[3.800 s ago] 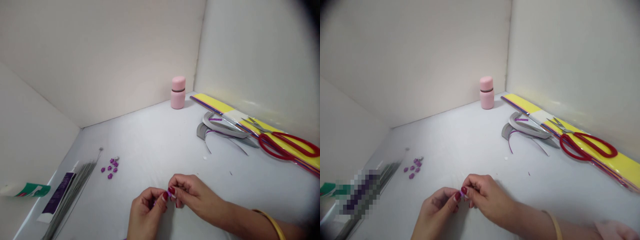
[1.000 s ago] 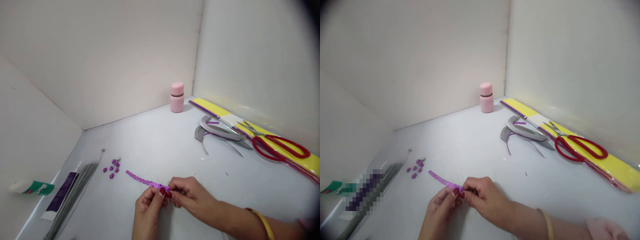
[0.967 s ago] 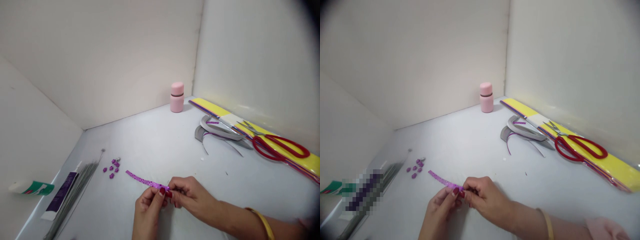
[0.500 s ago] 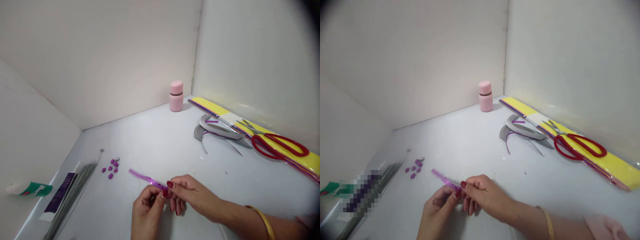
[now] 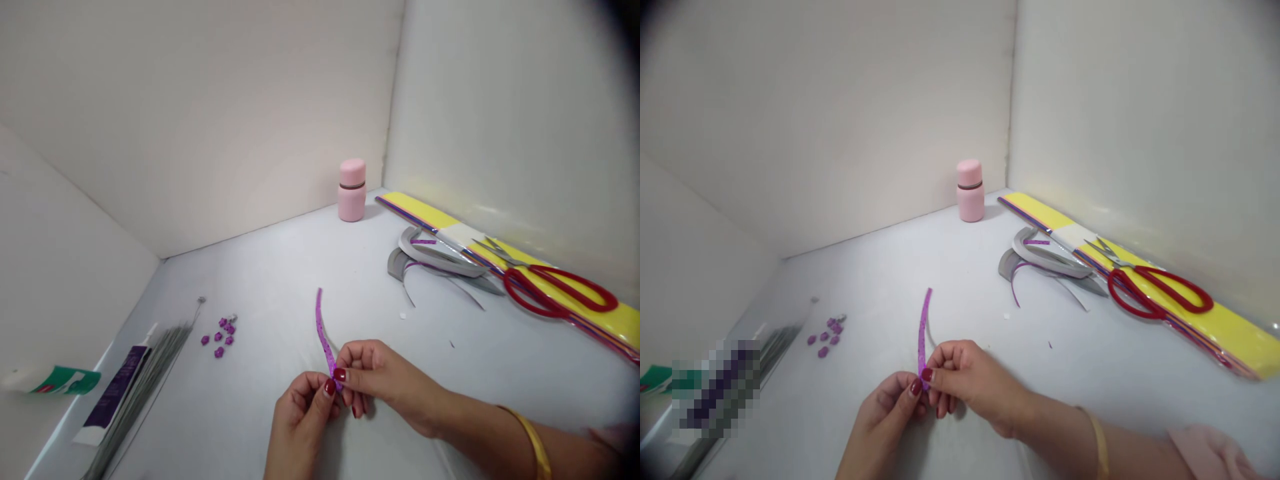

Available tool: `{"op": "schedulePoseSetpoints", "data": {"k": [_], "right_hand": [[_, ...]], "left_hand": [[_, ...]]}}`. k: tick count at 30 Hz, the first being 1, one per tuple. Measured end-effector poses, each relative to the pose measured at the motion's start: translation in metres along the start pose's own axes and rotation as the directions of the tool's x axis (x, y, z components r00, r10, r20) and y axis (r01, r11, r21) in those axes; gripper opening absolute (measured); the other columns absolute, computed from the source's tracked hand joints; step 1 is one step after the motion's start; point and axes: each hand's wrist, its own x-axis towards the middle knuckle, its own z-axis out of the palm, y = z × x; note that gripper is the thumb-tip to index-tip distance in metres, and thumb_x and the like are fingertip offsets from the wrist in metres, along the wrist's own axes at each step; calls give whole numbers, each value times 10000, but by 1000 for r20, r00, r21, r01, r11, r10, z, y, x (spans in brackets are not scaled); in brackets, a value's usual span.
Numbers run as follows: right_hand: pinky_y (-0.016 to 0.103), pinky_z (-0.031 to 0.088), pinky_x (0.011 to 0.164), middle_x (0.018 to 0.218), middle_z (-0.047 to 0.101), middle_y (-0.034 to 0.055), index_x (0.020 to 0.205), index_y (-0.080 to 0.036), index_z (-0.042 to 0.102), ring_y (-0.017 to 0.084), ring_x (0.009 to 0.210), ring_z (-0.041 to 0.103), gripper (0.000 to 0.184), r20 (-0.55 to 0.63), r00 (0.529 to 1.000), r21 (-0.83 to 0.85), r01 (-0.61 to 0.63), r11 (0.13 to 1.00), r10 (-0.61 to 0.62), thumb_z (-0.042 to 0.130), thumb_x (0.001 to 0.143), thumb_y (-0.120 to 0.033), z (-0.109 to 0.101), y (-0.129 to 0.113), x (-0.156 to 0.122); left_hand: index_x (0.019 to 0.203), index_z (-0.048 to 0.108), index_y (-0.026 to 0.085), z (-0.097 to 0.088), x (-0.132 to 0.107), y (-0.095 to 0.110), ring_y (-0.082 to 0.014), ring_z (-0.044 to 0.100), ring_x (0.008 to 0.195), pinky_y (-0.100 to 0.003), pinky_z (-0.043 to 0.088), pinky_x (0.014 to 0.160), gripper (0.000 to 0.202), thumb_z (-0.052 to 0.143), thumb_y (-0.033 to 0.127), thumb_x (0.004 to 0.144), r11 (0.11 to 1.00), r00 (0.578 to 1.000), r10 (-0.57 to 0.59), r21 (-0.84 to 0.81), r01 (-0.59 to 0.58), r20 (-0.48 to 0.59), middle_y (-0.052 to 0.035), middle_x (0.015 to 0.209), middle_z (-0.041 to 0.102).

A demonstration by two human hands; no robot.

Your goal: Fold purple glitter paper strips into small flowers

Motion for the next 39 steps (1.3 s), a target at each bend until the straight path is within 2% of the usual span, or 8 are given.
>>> {"op": "schedulePoseSetpoints", "data": {"k": [5,10,16,22,27,32,36,39], "right_hand": [[166,323,429,545,596,-18,710,-146,518,61,428,501,231,23,1000,12,-9,1000,8,624,743,-348,1,2,0],[169,336,427,538,582,-25,699,-149,507,59,419,495,263,0,1000,-76,-9,997,9,622,747,-380,2,2,0],[174,348,440,539,576,-22,700,-145,500,61,428,492,301,14,1000,-53,20,998,-19,622,744,-417,2,3,-1],[177,363,464,585,574,-24,697,-149,504,59,459,501,244,6,999,-158,43,986,-43,606,774,-356,3,5,0],[189,378,474,561,552,-35,693,-159,484,64,452,494,244,-11,999,-151,43,988,-46,587,782,-362,4,2,0],[190,378,477,565,551,-35,677,-163,492,68,461,494,239,-31,998,-155,48,987,-54,603,770,-353,4,1,-2],[187,367,464,551,544,-40,668,-166,487,67,453,489,231,-35,998,-165,51,985,-58,607,764,-338,4,3,-2],[188,363,457,545,546,-36,667,-162,488,67,445,486,249,-29,998,-155,47,987,-52,611,759,-358,5,3,-2]], "left_hand": [[592,613,142,2,0,-2,-112,462,543,-225,339,551,316,663,428,718,998,999,9,-64,-11,-34,-14,548,580],[585,619,148,4,-2,-5,-109,428,526,-226,315,525,325,674,448,696,999,991,54,6,-53,-120,-4,533,565],[604,621,150,6,-2,-4,-108,449,531,-221,325,528,309,680,440,694,998,995,52,-41,-56,-90,-9,540,593],[589,616,147,5,-2,-4,-116,455,535,-219,343,529,333,701,461,657,994,980,92,71,-81,-175,-11,538,586],[584,632,158,6,-3,0,-128,465,543,-230,356,539,346,625,473,729,995,977,97,38,-91,-190,-16,541,586],[631,711,157,5,-3,2,-141,484,562,-234,380,554,259,728,415,633,994,970,91,75,-76,-227,-29,556,634],[606,711,157,5,-4,3,-128,489,554,-221,377,550,270,736,425,617,988,962,121,125,-92,-243,-24,555,648],[582,694,142,5,-4,2,-115,482,532,-211,377,535,305,721,441,634,995,970,80,75,-64,-229,-16,520,612]]}}
